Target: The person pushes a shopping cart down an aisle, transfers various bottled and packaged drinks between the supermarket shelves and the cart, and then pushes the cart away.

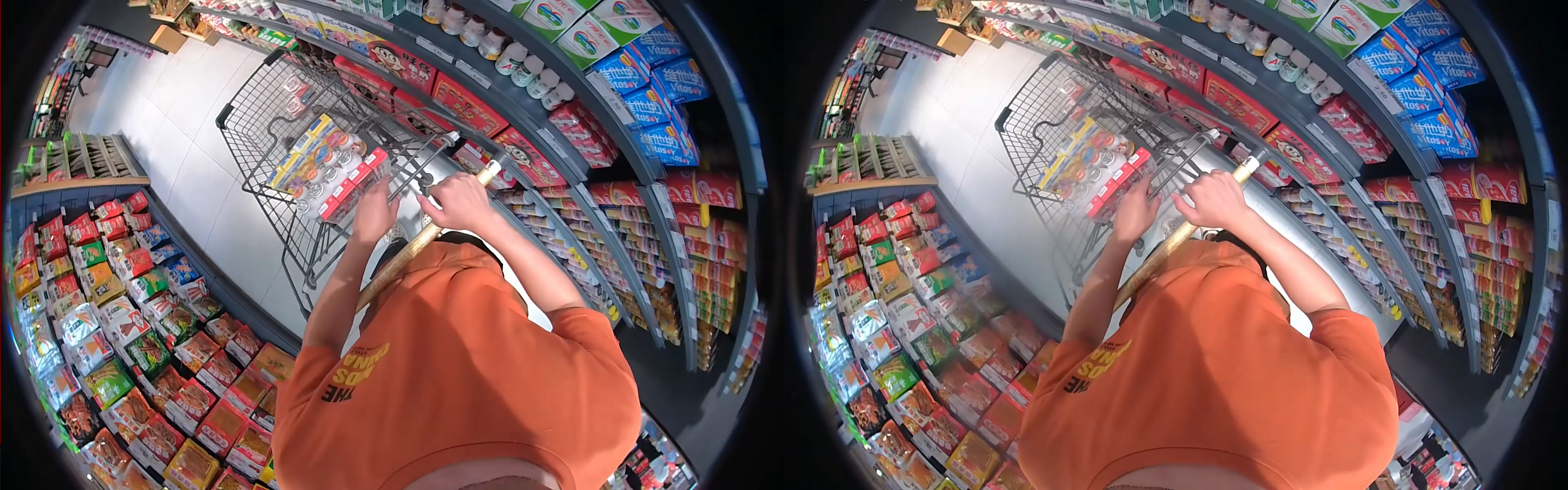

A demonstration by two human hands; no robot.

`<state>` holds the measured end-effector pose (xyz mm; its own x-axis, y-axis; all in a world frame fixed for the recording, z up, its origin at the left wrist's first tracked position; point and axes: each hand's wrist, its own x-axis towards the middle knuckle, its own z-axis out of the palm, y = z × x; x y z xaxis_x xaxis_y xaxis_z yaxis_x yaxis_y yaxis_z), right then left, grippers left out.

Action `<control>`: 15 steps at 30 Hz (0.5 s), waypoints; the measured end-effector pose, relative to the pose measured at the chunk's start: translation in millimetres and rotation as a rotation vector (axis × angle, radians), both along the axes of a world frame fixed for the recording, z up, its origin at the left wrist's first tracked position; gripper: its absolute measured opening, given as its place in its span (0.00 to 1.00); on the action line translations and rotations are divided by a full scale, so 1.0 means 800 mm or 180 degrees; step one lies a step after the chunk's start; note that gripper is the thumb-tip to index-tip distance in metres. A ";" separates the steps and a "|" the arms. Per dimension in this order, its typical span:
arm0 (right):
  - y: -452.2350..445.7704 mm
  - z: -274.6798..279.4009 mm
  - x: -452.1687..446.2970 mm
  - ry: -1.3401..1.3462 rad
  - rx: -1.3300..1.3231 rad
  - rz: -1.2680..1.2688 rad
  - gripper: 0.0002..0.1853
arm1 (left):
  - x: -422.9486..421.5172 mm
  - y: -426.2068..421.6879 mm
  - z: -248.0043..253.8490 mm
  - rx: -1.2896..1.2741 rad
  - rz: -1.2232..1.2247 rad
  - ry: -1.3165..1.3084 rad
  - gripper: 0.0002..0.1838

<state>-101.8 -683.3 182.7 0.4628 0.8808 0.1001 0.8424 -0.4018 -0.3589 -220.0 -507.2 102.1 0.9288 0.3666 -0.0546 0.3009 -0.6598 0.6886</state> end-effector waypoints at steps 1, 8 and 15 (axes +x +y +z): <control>0.003 -0.003 -0.001 -0.0004 0.0031 -0.0018 0.24 | -0.001 0.004 0.001 -0.0034 -0.0006 0.0003 0.29; 0.017 -0.012 -0.005 -0.0014 0.0160 -0.0117 0.23 | -0.007 0.024 -0.005 -0.0084 -0.0059 0.0033 0.31; 0.030 -0.023 -0.005 -0.0199 0.0071 -0.0230 0.22 | -0.003 0.043 -0.020 -0.0060 -0.0222 -0.0065 0.31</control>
<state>-106.1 -659.3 164.2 0.5172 0.8426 0.1501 0.8326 -0.4547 -0.3162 -222.1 -472.9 86.2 0.9530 0.3001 -0.0417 0.2405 -0.6655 0.7066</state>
